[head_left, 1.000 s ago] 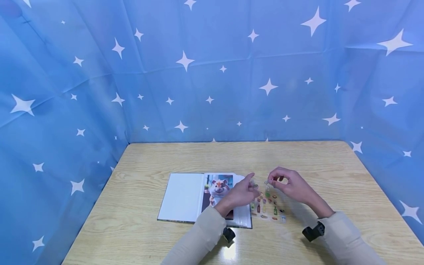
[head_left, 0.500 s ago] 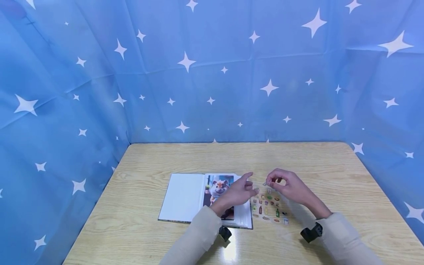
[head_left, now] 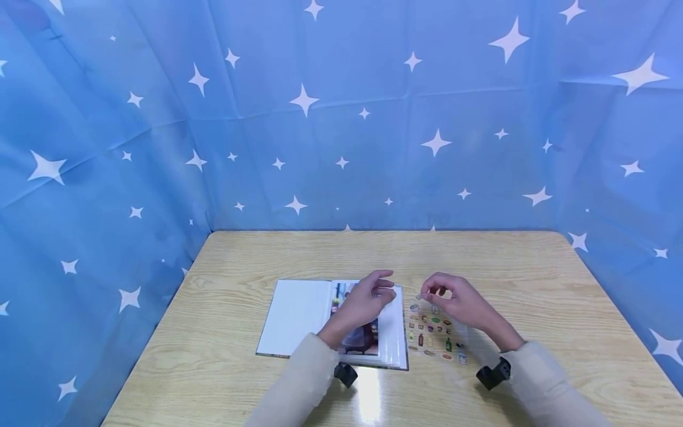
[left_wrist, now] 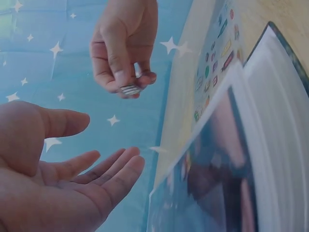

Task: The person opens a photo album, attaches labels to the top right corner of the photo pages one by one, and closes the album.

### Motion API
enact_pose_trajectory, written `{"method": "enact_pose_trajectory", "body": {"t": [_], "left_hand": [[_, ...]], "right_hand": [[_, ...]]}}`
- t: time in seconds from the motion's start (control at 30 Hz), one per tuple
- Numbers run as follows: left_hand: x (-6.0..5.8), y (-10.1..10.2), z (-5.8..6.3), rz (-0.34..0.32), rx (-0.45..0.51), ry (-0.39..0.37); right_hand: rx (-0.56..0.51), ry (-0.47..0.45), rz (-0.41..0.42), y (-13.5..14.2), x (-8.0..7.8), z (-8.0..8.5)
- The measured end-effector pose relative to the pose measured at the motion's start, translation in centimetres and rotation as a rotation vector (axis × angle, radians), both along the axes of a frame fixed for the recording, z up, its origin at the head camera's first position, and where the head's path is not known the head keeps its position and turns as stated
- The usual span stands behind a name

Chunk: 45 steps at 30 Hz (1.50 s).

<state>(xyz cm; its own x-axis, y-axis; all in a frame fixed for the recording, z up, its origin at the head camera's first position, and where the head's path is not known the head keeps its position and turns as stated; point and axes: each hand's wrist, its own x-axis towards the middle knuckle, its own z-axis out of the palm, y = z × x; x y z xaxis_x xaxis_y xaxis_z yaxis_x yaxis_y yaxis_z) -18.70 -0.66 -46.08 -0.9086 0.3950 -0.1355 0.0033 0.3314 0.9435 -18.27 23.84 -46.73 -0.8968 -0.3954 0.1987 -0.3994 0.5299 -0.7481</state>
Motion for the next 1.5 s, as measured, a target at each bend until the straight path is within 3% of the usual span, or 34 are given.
{"method": "enact_pose_trajectory", "body": {"t": [0.3,0.6,0.73,1.17,1.5], "left_hand": [[0.0,-3.0,0.2,0.01,0.076,0.046],[0.3,-5.0,-0.4,0.029,0.0,0.102],[0.5,-5.7,-0.5,0.001,-0.079,0.135],[1.6,-6.8,-1.2,-0.17,-0.353,0.373],[2.8,-6.7,-1.9,-0.291,-0.615,0.326]], "right_hand": [[-0.031,-0.026,0.035,-1.5,-0.6,-0.5],[-0.031,-0.051,0.071,-3.3,-1.1,-0.5],[-0.014,-0.06,0.08,-3.8,-1.5,-0.6],[0.014,-0.111,0.087,-6.2,-2.4,-0.6],[0.029,-0.122,0.071,-7.4,-3.2,-1.0]]}}
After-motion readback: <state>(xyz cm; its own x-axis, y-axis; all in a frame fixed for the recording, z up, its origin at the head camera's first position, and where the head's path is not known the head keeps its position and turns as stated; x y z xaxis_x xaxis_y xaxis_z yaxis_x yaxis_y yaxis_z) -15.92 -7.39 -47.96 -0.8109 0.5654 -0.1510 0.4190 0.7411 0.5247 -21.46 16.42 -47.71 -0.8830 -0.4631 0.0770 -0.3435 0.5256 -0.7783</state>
